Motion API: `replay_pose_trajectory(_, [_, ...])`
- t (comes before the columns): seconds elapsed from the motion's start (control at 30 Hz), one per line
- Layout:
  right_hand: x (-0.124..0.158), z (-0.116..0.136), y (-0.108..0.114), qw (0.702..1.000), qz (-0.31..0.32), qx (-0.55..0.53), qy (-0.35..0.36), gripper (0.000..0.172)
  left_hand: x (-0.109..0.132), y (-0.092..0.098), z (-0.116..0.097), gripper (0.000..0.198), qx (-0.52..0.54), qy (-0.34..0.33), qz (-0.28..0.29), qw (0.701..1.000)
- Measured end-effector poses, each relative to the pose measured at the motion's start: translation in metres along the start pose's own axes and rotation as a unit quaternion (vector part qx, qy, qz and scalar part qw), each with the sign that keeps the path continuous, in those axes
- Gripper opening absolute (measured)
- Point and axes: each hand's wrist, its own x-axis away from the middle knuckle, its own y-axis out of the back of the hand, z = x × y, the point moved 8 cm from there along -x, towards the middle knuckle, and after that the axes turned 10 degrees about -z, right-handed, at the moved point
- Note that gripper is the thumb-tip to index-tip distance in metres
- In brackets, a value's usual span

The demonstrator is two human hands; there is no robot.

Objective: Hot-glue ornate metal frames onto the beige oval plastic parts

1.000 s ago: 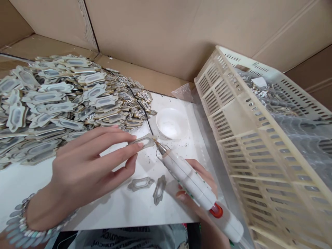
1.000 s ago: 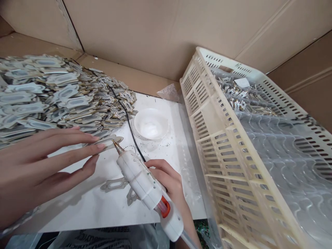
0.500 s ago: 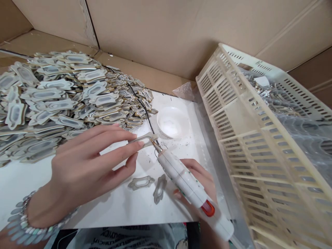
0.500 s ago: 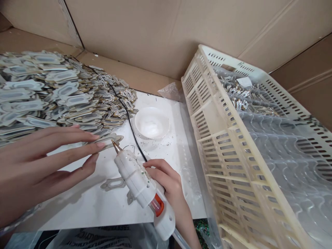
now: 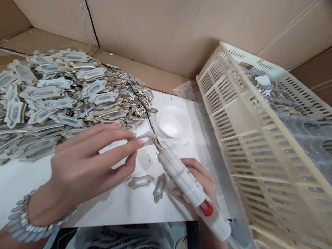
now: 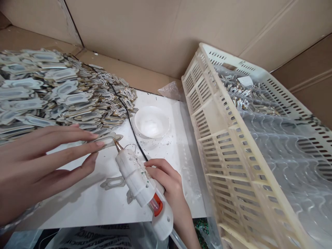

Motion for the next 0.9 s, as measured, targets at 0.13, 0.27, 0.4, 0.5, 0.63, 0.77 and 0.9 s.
replay_pose_trajectory(0.13, [0.000,0.003,0.000,1.000,0.000,0.005,0.005,0.015,0.001,0.003,0.001,0.010,0.000,0.003,-0.003,1.000])
replay_pose_trajectory(0.27, [0.001,0.003,0.000,1.000,0.001,0.004,0.007,0.016,-0.001,0.004,0.000,0.011,0.009,0.003,0.004,1.000])
replay_pose_trajectory(0.4, [0.001,0.003,0.000,1.000,0.006,0.005,0.010,0.017,-0.003,0.003,-0.001,0.013,0.021,0.008,0.013,1.000])
replay_pose_trajectory(0.5, [0.000,0.003,0.000,1.000,0.006,0.003,0.011,0.017,-0.001,0.001,0.001,0.013,0.024,0.020,0.017,0.999])
replay_pose_trajectory(0.63, [0.000,0.004,0.000,1.000,0.004,0.001,0.007,0.017,0.003,0.006,0.005,0.011,0.029,0.036,-0.027,0.999])
replay_pose_trajectory(0.77, [0.000,0.003,0.001,1.000,0.003,0.002,-0.001,0.016,0.007,0.007,0.008,0.016,0.033,0.042,0.007,0.999])
replay_pose_trajectory(0.9, [0.001,0.001,0.003,1.000,0.003,0.001,-0.013,0.016,0.006,0.007,0.011,0.015,0.040,0.051,0.020,0.998])
